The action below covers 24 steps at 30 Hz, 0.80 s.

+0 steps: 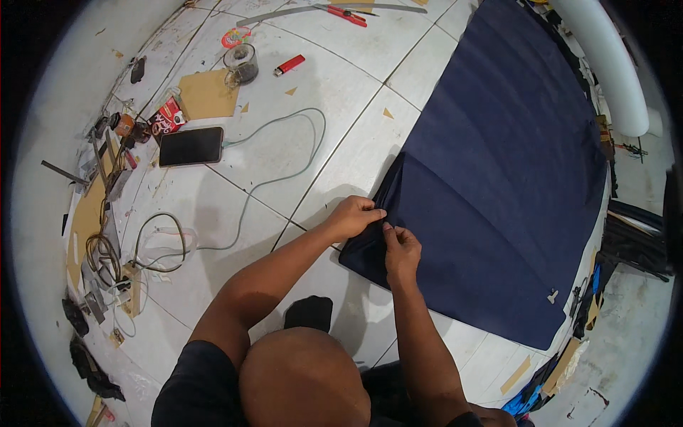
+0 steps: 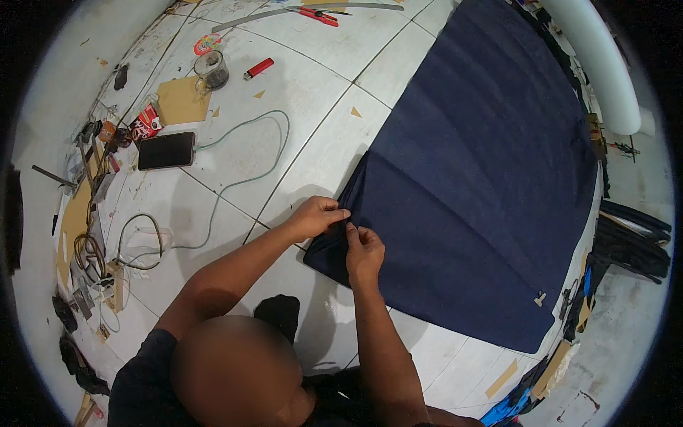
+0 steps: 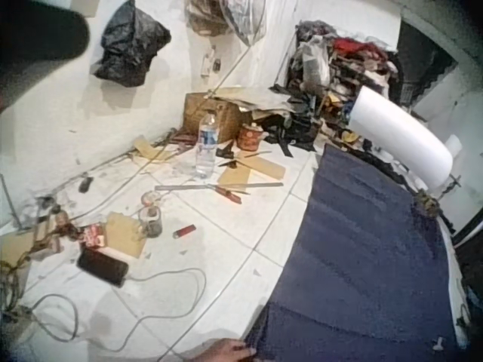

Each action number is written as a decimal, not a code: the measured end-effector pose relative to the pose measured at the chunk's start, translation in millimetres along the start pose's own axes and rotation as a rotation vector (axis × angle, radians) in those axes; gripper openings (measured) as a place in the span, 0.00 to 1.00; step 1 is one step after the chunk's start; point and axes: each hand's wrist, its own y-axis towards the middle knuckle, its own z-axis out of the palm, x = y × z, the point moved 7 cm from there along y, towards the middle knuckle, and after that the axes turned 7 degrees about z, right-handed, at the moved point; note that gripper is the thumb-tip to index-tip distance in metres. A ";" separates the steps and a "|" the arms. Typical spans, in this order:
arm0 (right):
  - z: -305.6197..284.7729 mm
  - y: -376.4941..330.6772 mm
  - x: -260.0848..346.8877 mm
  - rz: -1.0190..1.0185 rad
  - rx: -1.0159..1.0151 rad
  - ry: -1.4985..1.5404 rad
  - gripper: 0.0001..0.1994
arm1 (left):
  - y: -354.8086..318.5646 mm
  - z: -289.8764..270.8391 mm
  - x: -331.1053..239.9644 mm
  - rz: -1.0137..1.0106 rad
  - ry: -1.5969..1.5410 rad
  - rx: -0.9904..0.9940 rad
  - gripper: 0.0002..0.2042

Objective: The person aligns and folds several layers of dark fabric on the floor, using a metal clip to hold the layers together and marking the fabric with a pencil.

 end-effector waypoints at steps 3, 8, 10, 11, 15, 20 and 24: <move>0.7 -13.7 19.1 -0.297 -0.099 -0.037 0.07 | -3.4 1.8 1.7 -0.069 -0.136 0.046 0.14; 18.4 -27.3 52.9 -0.611 -0.113 -0.639 0.08 | -2.4 1.5 3.9 -0.066 -0.215 0.086 0.13; 22.6 -27.7 55.3 -0.548 -0.104 -0.687 0.10 | -1.8 1.5 4.3 -0.060 -0.238 0.082 0.13; 24.4 -29.4 55.1 -0.480 -0.096 -0.738 0.13 | -2.6 2.7 2.5 -0.055 -0.265 0.081 0.13; 24.7 -32.7 53.0 -0.410 -0.142 -0.772 0.15 | -2.7 -0.1 -0.1 -0.082 -0.218 0.107 0.13; 8.7 -4.6 27.3 -0.046 -0.052 -0.429 0.16 | -2.3 5.4 7.8 -0.091 -0.351 0.081 0.13; 2.2 -2.7 9.5 0.066 -0.010 -0.133 0.15 | -3.3 3.6 8.8 -0.108 -0.278 0.052 0.12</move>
